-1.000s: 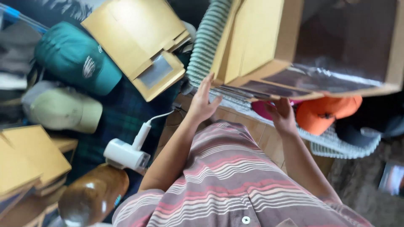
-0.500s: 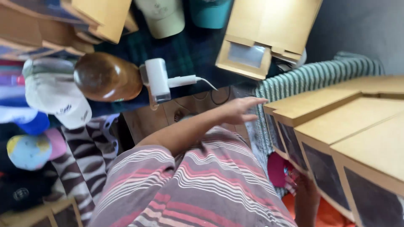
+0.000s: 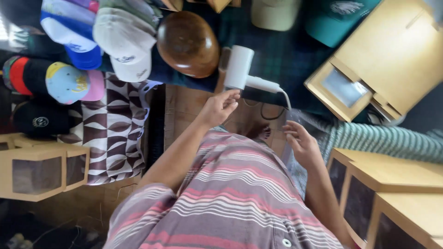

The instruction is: Cleaning a baseball cap with a lint roller and brush, then using a steamer to restore its shape.

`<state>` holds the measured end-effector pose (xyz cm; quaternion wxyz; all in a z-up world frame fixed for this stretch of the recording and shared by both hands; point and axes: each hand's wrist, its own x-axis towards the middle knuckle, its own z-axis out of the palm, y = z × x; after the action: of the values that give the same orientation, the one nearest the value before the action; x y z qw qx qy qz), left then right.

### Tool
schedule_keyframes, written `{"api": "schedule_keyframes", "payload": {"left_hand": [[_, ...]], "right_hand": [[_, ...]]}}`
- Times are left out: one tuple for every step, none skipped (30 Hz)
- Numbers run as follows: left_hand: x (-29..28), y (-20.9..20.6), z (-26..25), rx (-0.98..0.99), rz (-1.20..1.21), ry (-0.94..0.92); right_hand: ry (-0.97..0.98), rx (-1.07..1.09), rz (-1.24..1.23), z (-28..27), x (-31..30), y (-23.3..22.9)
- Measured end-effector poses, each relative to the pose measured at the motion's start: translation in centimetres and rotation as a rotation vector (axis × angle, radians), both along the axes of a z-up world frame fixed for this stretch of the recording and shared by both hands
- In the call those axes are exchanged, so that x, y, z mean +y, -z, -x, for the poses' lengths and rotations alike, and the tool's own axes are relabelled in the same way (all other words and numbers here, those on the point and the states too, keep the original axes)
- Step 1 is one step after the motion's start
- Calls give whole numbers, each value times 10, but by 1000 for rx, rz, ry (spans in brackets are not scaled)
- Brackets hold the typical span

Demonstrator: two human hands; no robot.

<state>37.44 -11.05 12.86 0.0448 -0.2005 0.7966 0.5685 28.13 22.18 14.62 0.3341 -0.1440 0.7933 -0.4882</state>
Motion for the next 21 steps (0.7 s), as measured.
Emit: {"api": "schedule_keyframes", "payload": {"left_hand": [[-18, 5, -15, -19, -12, -46], [-35, -1, -26, -14, -12, -60], [-52, -6, -38, -35, -3, -103], [-74, -12, -49, -56, 10, -138], [-93, -14, -60, -52, 14, -145], [-117, -16, -71, -7, -9, -198], [-141, -19, -82, 37, -32, -250], [-166, -15, -92, 38, -22, -240], [-192, -11, -102, 76, -40, -328], [-216, -7, -114, 109, -63, -421], [-241, -10, -119, 105, -58, -417], [-262, -12, -126, 52, -69, -622], [-283, -15, -133, -1, -78, -828], [-309, 18, -145, -7, -69, -829], [-334, 50, -158, -59, -150, -964], [-358, 83, -169, -109, -234, -1095], [-367, 87, -172, -113, -226, -1092], [-375, 93, -171, -109, -461, -1217], [-382, 99, -170, -103, -701, -1334], [-386, 85, -164, -107, -697, -1329], [-389, 71, -159, -31, -827, -1350]], "right_hand": [[-47, -30, 80, 7, -29, 1], [-61, -26, 79, 13, -51, -5], [-200, 9, -7, 19, -75, -11], [-330, 45, -89, 23, -102, -17], [-337, 51, -86, 24, -121, -9], [-333, 62, -71, 24, -143, 0], [-329, 73, -57, 24, -166, 8], [-319, 74, -47, 20, -192, 6], [-279, 32, -47, 17, -217, 5], [-244, -16, -52, 14, -240, 3], [-240, -20, -47, 9, -272, -6], [-208, 118, 26, 3, -301, -16], [-175, 255, 98, -2, -330, -25], [-174, 246, 105, -8, -355, -35], [-211, 288, 152, -13, -378, -45], [-242, 332, 197, -17, -399, -56], [-236, 326, 201, -25, -419, -65], [-255, 300, 202, -31, -437, -73], [-274, 274, 203, -37, -454, -81], [-268, 271, 204, -42, -465, -83], [-283, 249, 200, -48, -476, -85]]}}
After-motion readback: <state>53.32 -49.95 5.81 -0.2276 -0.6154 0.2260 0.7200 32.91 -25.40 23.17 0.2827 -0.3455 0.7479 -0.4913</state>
